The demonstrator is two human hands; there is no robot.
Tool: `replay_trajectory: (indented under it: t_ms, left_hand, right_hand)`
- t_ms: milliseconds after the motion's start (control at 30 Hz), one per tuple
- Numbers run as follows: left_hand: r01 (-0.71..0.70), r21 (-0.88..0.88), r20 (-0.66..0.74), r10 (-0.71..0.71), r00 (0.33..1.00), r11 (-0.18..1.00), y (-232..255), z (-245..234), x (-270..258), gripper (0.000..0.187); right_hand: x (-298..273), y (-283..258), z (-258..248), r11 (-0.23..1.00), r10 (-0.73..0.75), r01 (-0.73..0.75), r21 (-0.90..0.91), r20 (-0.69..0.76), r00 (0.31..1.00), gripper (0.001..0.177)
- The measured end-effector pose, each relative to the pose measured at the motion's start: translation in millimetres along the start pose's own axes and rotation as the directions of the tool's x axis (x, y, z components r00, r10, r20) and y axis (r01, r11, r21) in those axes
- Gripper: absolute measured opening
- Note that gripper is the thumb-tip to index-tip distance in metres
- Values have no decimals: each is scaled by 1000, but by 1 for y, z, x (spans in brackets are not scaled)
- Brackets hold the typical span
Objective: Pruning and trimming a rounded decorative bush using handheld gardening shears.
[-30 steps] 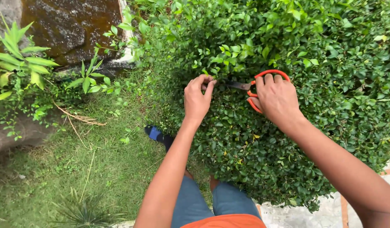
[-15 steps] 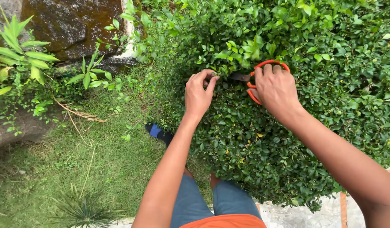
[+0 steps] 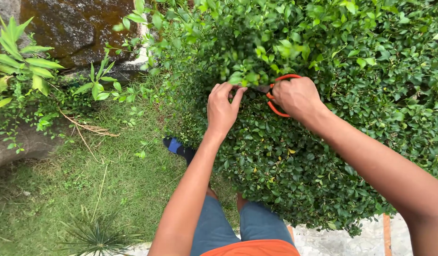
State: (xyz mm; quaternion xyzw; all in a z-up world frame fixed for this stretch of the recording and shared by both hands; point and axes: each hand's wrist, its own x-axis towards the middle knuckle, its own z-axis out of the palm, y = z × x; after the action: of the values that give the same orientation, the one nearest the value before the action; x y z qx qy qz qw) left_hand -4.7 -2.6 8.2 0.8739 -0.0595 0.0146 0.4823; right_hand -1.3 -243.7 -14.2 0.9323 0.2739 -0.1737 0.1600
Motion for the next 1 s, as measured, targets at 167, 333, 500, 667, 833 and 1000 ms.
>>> replay_trajectory:
  t_ms: [167, 333, 500, 667, 833, 1000]
  left_hand:
    - [10, -38, -14, -11, 1000, 999, -12, 8, -7, 15]
    - [-15, -190, -83, -1, 997, 982, -2, 3, -11, 10]
    - [25, -335, -34, -39, 999, 942, -1, 8, -12, 8]
    - [131, -425, 47, -123, 991, 896, 12, 15, -13, 9]
    - [147, -421, 68, -131, 989, 895, 18, 27, -20, 20]
    - [52, -374, 66, -30, 997, 926, 58, 24, -24, 32]
  right_hand:
    - [-14, 0, -43, 991, 82, -79, 109, -21, 996, 45]
    - [-34, -2, -82, 991, 92, -86, 103, -57, 994, 79]
    - [-52, 1, -91, 980, 109, -90, 177, -99, 989, 82]
    - [-77, 9, -102, 969, 122, -83, 234, -159, 980, 81]
    - [-104, 25, -110, 950, 172, -141, 279, -89, 981, 78]
    - [-136, 45, -111, 932, 252, -245, 267, 6, 968, 71]
